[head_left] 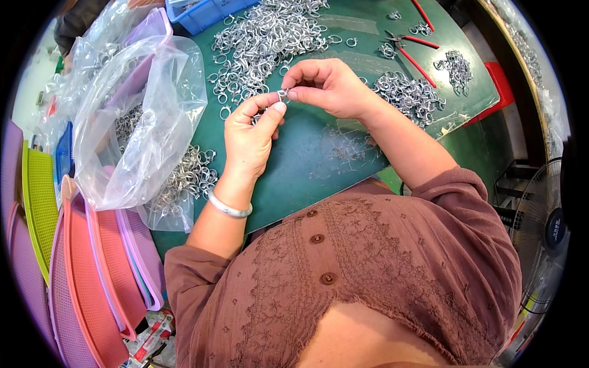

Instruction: The person assembles metal rings by interlocking them together by hand while seated at a workstation.

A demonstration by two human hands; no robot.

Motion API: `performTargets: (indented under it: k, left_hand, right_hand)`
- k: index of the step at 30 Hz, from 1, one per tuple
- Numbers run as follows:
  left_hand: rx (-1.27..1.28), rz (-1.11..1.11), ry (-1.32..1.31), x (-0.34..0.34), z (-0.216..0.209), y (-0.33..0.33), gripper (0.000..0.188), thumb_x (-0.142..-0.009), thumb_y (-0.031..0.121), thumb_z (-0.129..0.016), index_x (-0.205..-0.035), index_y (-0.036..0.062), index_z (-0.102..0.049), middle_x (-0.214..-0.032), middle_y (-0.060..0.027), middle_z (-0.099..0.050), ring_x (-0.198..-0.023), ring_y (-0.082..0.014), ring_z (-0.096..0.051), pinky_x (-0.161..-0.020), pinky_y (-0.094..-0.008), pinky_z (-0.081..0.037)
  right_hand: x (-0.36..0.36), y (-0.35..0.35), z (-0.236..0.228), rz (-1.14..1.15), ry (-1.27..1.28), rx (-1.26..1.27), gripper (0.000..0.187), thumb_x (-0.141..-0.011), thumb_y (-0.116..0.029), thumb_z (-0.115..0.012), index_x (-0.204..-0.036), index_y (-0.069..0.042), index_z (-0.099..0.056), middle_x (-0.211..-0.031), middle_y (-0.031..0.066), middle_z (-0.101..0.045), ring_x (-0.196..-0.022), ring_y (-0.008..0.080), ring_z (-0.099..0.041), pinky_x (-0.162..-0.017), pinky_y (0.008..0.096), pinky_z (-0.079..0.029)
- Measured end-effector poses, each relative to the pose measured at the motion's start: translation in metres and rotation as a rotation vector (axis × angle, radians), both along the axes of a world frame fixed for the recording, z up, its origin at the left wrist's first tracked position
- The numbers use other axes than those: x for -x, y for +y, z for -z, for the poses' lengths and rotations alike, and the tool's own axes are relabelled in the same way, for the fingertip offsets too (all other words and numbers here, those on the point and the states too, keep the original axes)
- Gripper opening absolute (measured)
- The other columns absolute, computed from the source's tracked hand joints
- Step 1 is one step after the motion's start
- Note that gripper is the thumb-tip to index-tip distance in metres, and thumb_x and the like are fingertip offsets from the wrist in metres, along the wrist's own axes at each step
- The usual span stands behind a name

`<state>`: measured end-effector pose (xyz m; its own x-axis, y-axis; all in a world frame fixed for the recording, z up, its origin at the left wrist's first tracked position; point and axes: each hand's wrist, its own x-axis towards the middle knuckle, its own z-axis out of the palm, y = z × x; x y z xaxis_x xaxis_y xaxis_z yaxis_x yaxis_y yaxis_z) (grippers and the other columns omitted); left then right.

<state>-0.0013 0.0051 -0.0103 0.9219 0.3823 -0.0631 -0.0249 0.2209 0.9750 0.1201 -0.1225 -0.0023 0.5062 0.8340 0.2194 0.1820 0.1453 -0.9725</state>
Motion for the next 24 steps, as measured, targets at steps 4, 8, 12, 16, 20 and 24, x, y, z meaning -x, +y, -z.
performTargets:
  k: [4, 8, 12, 16, 20, 24]
  left_hand:
    - [-0.008, -0.012, 0.003, 0.0, -0.001, 0.001, 0.015, -0.078, 0.008, -0.062, -0.093, 0.0038, -0.061, -0.076, 0.0006, -0.058, -0.063, -0.0066, -0.052, -0.051, -0.0171, -0.038]
    - [-0.023, -0.008, 0.022, 0.0, -0.002, 0.001, 0.016, -0.078, 0.009, -0.062, -0.093, 0.0035, -0.06, -0.075, 0.0009, -0.058, -0.062, -0.006, -0.051, -0.05, -0.0169, -0.038]
    - [-0.062, -0.017, 0.033, -0.002, -0.001, 0.001, 0.017, -0.078, 0.01, -0.062, -0.094, 0.0034, -0.06, -0.075, 0.0011, -0.058, -0.062, -0.006, -0.051, -0.049, -0.017, -0.037]
    - [-0.041, -0.031, 0.072, -0.002, -0.002, 0.0, 0.014, -0.082, 0.012, -0.058, -0.092, 0.0029, -0.06, -0.073, 0.0006, -0.057, -0.061, -0.0069, -0.05, -0.048, -0.0177, -0.037]
    - [0.24, 0.042, 0.127, -0.005, 0.0, 0.006, 0.018, -0.085, 0.017, -0.051, -0.093, 0.0022, -0.057, -0.075, -0.0019, -0.055, -0.061, -0.0099, -0.049, -0.047, -0.0184, -0.036]
    - [0.552, 0.13, 0.186, -0.008, 0.003, 0.016, 0.021, -0.087, 0.02, -0.048, -0.097, 0.0022, -0.054, -0.08, -0.0043, -0.054, -0.065, -0.0127, -0.048, -0.045, -0.0189, -0.036]
  right_hand:
    - [0.0, 0.0, 0.002, 0.03, -0.085, 0.023, 0.009, -0.076, -0.005, -0.059, -0.084, -0.002, -0.059, -0.074, -0.0004, -0.059, -0.068, 0.005, -0.05, -0.063, 0.0213, -0.043]
    - [0.002, -0.001, 0.001, 0.074, -0.227, 0.051, 0.009, -0.075, -0.005, -0.059, -0.084, -0.003, -0.059, -0.071, 0.0006, -0.058, -0.065, 0.0057, -0.05, -0.06, 0.0218, -0.043]
    - [0.002, -0.002, -0.002, 0.078, -0.354, 0.114, 0.01, -0.076, -0.005, -0.06, -0.086, -0.003, -0.06, -0.076, 0.0014, -0.059, -0.072, 0.0081, -0.054, -0.064, 0.0225, -0.043]
    - [0.003, -0.002, -0.002, 0.095, -0.403, 0.081, 0.011, -0.075, -0.007, -0.06, -0.086, -0.003, -0.06, -0.074, 0.0028, -0.059, -0.067, 0.0082, -0.053, -0.061, 0.0227, -0.043]
    - [0.003, 0.001, 0.001, 0.095, -0.264, 0.018, 0.011, -0.078, -0.009, -0.059, -0.087, -0.002, -0.06, -0.075, 0.0032, -0.061, -0.068, 0.0078, -0.053, -0.062, 0.0226, -0.044]
    - [-0.002, 0.002, 0.0, 0.109, -0.258, 0.05, 0.012, -0.082, -0.008, -0.055, -0.091, -0.002, -0.06, -0.079, 0.0013, -0.059, -0.075, 0.0076, -0.053, -0.067, 0.0219, -0.042]
